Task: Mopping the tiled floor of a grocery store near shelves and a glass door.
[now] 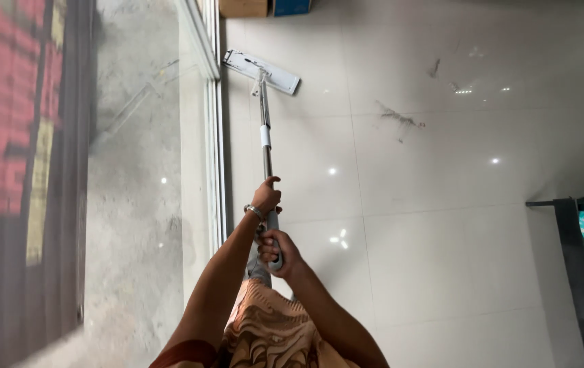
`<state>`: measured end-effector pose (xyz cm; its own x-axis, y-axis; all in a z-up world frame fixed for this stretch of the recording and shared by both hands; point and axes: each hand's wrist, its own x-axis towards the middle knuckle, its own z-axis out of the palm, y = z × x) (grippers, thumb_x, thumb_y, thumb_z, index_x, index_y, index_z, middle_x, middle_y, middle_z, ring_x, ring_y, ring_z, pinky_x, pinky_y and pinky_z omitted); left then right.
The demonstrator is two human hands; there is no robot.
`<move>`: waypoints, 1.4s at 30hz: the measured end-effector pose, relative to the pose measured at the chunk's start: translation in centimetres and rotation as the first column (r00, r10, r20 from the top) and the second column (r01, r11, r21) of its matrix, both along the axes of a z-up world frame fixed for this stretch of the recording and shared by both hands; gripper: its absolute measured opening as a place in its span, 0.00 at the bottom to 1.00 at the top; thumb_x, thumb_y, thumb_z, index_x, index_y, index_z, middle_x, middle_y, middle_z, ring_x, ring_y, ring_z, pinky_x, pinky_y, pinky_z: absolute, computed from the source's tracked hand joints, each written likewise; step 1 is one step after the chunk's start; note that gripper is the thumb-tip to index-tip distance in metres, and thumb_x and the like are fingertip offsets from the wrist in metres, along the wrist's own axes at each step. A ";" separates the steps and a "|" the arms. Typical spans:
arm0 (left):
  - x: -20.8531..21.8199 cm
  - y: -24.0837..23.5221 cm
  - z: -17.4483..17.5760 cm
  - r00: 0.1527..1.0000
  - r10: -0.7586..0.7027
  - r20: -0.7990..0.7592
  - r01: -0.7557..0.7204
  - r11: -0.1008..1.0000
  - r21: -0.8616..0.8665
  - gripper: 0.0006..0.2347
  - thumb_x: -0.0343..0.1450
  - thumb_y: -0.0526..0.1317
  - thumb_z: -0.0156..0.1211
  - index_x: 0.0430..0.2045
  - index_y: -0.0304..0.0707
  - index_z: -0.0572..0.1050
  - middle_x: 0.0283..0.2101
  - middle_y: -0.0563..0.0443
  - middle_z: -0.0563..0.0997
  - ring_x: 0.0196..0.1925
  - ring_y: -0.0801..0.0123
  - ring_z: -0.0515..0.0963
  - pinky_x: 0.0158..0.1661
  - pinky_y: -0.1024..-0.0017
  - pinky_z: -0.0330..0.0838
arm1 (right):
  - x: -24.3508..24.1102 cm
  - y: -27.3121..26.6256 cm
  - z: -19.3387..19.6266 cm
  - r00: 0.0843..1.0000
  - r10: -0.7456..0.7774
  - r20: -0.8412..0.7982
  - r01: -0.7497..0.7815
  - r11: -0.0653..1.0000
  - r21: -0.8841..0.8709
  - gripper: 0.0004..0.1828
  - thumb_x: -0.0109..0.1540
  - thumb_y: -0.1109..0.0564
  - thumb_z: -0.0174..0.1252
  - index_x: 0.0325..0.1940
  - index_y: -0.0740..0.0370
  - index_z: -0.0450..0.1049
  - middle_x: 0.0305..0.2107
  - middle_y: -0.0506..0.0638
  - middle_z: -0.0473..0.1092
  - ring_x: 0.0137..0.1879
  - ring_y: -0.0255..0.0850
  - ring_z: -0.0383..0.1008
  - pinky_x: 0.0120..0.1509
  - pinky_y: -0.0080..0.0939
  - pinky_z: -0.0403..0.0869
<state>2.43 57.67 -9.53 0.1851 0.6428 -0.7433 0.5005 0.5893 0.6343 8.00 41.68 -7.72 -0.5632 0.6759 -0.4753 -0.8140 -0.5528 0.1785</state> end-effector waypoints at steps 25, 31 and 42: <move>9.9 15.5 -0.1 0.876 -0.478 0.062 0.472 0.877 0.086 0.16 0.71 0.30 0.48 0.53 0.37 0.73 0.29 0.40 0.83 0.24 0.60 0.85 0.26 0.66 0.84 | 1.4 14.1 3.7 0.548 -0.731 -0.407 0.740 0.650 -0.171 0.12 0.68 0.62 0.49 0.30 0.61 0.59 0.20 0.45 0.58 0.17 0.30 0.60 0.19 0.29 0.63; 11.6 18.5 0.9 0.847 -0.530 0.038 0.529 0.848 0.043 0.18 0.70 0.30 0.46 0.54 0.39 0.72 0.30 0.41 0.82 0.24 0.62 0.84 0.26 0.65 0.84 | 2.6 17.2 2.8 0.485 -0.767 -0.419 0.774 0.600 -0.203 0.11 0.67 0.62 0.49 0.30 0.62 0.59 0.19 0.45 0.60 0.16 0.29 0.60 0.17 0.28 0.63; 17.7 31.7 -1.4 0.825 -0.561 0.061 0.556 0.827 0.084 0.17 0.70 0.30 0.44 0.53 0.38 0.74 0.30 0.44 0.81 0.23 0.64 0.84 0.27 0.66 0.83 | 8.5 30.6 2.3 0.618 -0.754 -0.224 0.748 0.651 -0.128 0.05 0.65 0.62 0.48 0.38 0.66 0.68 0.17 0.44 0.60 0.14 0.28 0.59 0.16 0.26 0.62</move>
<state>20.16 89.35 -10.96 0.5832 0.4538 -0.6738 0.6786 0.1839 0.7112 16.54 72.25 -5.47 0.0424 0.9067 -0.4196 -0.8729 0.2379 0.4259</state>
